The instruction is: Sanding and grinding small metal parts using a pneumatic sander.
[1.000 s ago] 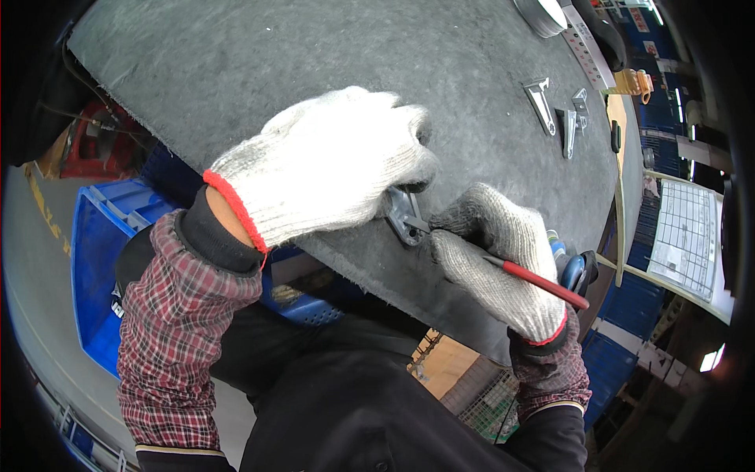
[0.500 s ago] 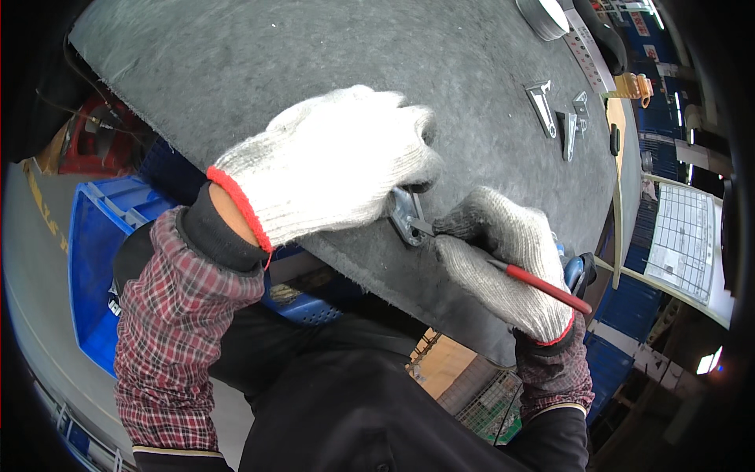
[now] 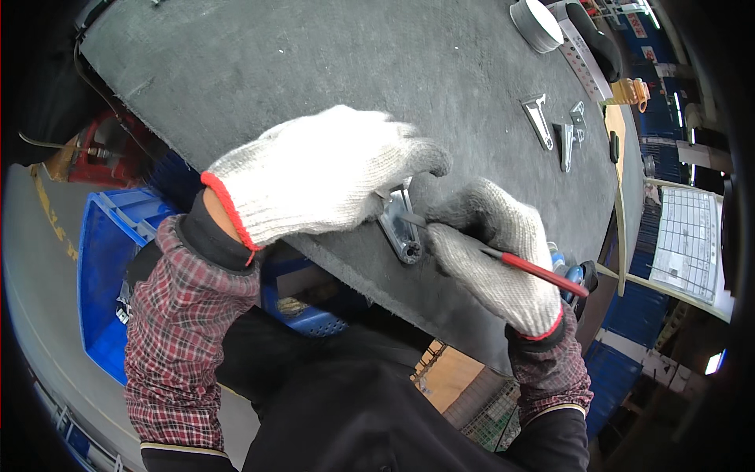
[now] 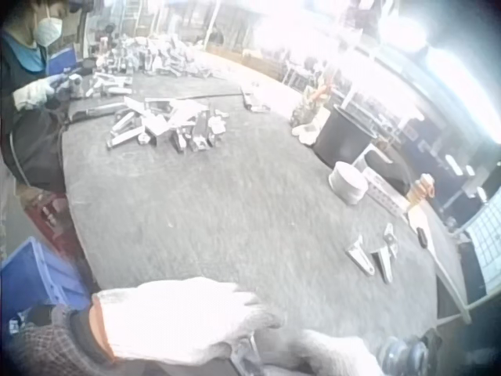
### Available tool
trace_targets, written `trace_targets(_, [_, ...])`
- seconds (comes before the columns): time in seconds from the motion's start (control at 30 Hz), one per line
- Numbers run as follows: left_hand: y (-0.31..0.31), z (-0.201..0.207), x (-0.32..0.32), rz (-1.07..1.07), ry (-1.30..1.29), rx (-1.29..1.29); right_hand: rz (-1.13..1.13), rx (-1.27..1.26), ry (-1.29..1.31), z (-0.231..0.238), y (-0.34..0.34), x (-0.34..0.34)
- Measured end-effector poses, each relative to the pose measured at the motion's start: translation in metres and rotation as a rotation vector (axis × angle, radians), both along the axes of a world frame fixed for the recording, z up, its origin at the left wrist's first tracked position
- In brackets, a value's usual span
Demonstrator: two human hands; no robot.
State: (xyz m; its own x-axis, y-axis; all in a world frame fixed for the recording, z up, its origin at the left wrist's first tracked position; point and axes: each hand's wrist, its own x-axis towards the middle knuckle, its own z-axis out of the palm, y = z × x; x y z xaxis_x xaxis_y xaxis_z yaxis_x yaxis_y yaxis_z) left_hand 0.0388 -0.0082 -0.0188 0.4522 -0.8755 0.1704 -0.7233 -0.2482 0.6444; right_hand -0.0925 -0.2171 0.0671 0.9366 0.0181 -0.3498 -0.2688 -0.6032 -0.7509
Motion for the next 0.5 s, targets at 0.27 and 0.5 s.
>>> trace_targets(0.27, [0.002,-0.006,-0.005,0.058,-0.039,0.019,0.091,0.101,-0.137,-0.023,-0.002,0.008])
trace_targets(0.5, [0.001,-0.013,-0.003,0.048,-0.088,-0.055,-0.048,0.159,-0.051,-0.018,0.002,0.006])
